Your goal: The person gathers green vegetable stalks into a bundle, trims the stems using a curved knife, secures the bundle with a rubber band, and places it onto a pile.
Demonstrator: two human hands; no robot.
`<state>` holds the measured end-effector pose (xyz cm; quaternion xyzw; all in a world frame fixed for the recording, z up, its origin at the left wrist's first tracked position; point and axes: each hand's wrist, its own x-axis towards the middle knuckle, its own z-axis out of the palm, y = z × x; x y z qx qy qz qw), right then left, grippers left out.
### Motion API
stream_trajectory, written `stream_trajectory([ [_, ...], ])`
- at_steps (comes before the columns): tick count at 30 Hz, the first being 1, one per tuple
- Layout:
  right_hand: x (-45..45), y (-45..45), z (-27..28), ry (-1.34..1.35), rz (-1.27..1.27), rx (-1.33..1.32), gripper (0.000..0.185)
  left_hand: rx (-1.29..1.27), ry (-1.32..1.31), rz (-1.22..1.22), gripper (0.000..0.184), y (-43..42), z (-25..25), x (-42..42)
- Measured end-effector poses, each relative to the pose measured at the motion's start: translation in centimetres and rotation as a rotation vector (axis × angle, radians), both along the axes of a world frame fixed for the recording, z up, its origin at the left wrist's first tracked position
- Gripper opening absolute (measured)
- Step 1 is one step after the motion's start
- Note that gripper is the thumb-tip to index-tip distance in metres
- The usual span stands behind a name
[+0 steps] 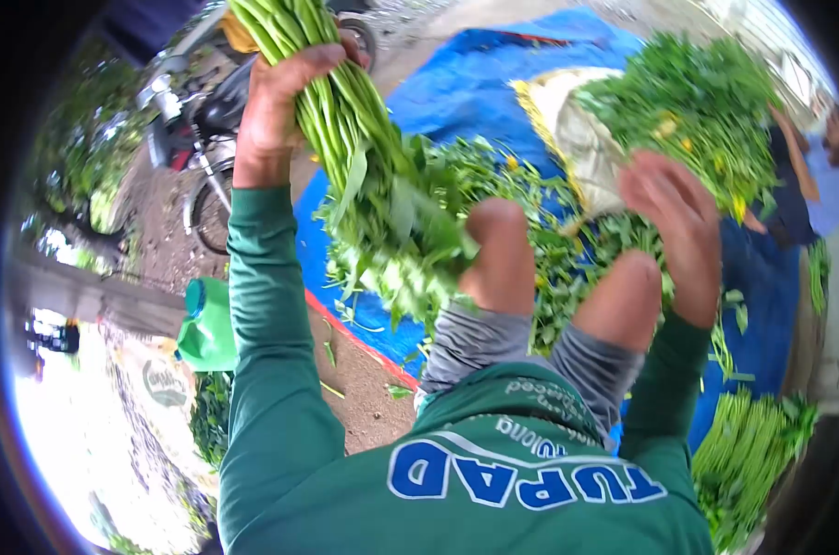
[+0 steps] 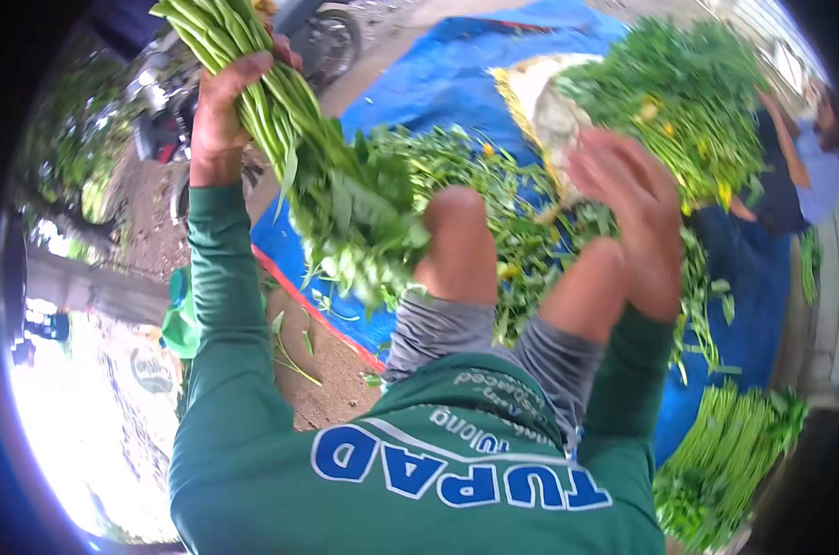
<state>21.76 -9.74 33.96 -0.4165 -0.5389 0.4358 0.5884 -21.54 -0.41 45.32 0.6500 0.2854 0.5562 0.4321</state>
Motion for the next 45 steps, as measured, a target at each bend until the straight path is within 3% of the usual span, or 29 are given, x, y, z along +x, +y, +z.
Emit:
stream_trajectory([
  [2,3.6,-0.8,-2.4,-0.056,-0.158,-0.119,0.037,0.119,0.023,0.094,0.038,1.6,2.4,-3.9],
  [3,5.6,-1.1,-4.1,-0.050,-0.218,-0.156,0.038,0.095,0.136,0.279,0.051,0.5,3.1,-5.0],
  [4,7.8,-1.7,-6.2,-0.045,-0.282,-0.203,0.039,0.137,0.020,0.212,0.037,0.7,3.7,-5.4],
  [6,12.3,-4.1,-10.7,-0.073,-0.399,-0.299,0.040,0.216,0.119,0.229,0.032,-1.1,4.9,-5.5],
  [9,17.5,-10.1,-18.5,-0.150,-0.539,-0.518,0.041,0.223,0.374,0.420,0.039,-3.7,5.5,-4.4],
  [10,19.5,-12.5,-22.7,-0.069,-0.473,-0.479,0.042,0.065,0.325,0.277,0.050,-4.7,3.7,-4.9],
  [11,18.3,-15.8,-21.2,-0.186,-0.553,-0.587,0.042,-0.210,0.164,-0.015,0.062,-4.5,1.0,-5.4],
  [12,18.1,-19.2,-20.9,-0.264,-0.549,-0.556,0.041,-0.588,-0.036,-0.382,0.075,-4.2,-2.6,-5.7],
  [13,20.1,-23.3,-24.8,-0.340,-0.633,-0.533,0.041,-0.973,-0.145,-0.654,0.088,-3.9,-6.7,-5.0],
  [16,21.0,-33.5,-27.2,-0.012,-0.981,-0.815,0.034,-1.028,0.273,-0.418,0.087,-11.3,-17.4,8.8],
  [19,21.6,-43.1,-32.6,0.046,-1.315,-0.957,0.025,-1.073,0.444,-0.646,0.080,-12.0,-23.4,16.7],
  [21,21.6,-49.8,-37.0,0.000,-1.443,-1.127,0.022,-1.043,0.487,-0.742,0.072,-12.4,-24.2,20.0],
  [22,21.2,-52.8,-40.1,-0.197,-1.318,-1.301,0.022,-1.005,0.462,-0.738,0.071,-12.3,-24.4,21.1],
  [23,20.6,-55.7,-43.1,-0.908,-0.847,-1.592,0.022,-0.958,0.432,-0.740,0.070,-12.1,-24.4,21.3],
  [24,19.2,-57.1,-45.6,-1.344,-0.453,-1.647,0.022,-0.922,0.410,-0.740,0.070,-11.3,-24.6,22.0],
  [26,15.5,-59.5,-52.4,-0.695,-1.212,-1.747,0.025,-0.859,0.446,-0.687,0.068,-10.2,-24.9,23.1],
  [28,11.6,-57.4,-49.4,-0.396,-1.550,-1.468,0.024,-0.857,0.433,-0.638,0.067,-10.3,-25.7,23.9],
  [30,11.1,-55.9,-50.3,-0.349,-1.741,-1.504,0.019,-0.811,0.510,-0.673,0.061,-12.0,-25.2,25.2],
  [33,12.4,-55.3,-53.0,-0.480,-1.752,-1.063,0.027,-0.753,0.582,-0.736,0.051,-14.4,-23.3,27.9],
  [36,12.7,-52.0,-49.6,-0.896,-1.491,-1.295,0.019,-0.763,0.625,-0.772,0.049,-15.3,-22.7,28.3],
  [37,12.8,-52.4,-51.3,-0.860,-1.424,-1.247,0.025,-0.765,0.632,-0.784,0.048,-15.4,-22.8,28.5],
  [38,13.8,-53.3,-56.9,-1.388,-1.056,-1.586,0.030,-0.764,0.634,-0.789,0.047,-15.5,-22.9,28.6],
  [39,14.0,-54.7,-59.8,-1.415,-1.137,-1.547,0.033,-0.760,0.629,-0.792,0.046,-15.5,-22.8,28.7],
  [40,14.8,-55.4,-62.9,-1.395,-1.443,-1.381,0.031,-0.757,0.625,-0.801,0.045,-15.4,-22.8,28.8],
  [41,15.1,-53.9,-58.3,-1.225,-1.033,-1.709,0.030,-0.758,0.627,-0.801,0.044,-15.2,-22.7,28.4],
  [42,15.9,-52.2,-60.9,-1.367,-1.111,-1.646,0.023,-0.762,0.630,-0.806,0.044,-15.2,-22.5,28.4],
  [43,15.4,-56.2,-61.5,-1.005,-1.209,-1.473,0.024,-0.763,0.629,-0.810,0.043,-15.2,-22.3,28.3],
  [44,14.5,-54.5,-55.1,-0.872,-1.380,-1.429,0.026,-0.770,0.630,-0.817,0.042,-15.0,-22.4,28.1],
  [45,15.4,-57.0,-60.2,-1.176,-1.080,-1.455,0.032,-0.778,0.629,-0.825,0.041,-14.8,-22.4,27.8],
])
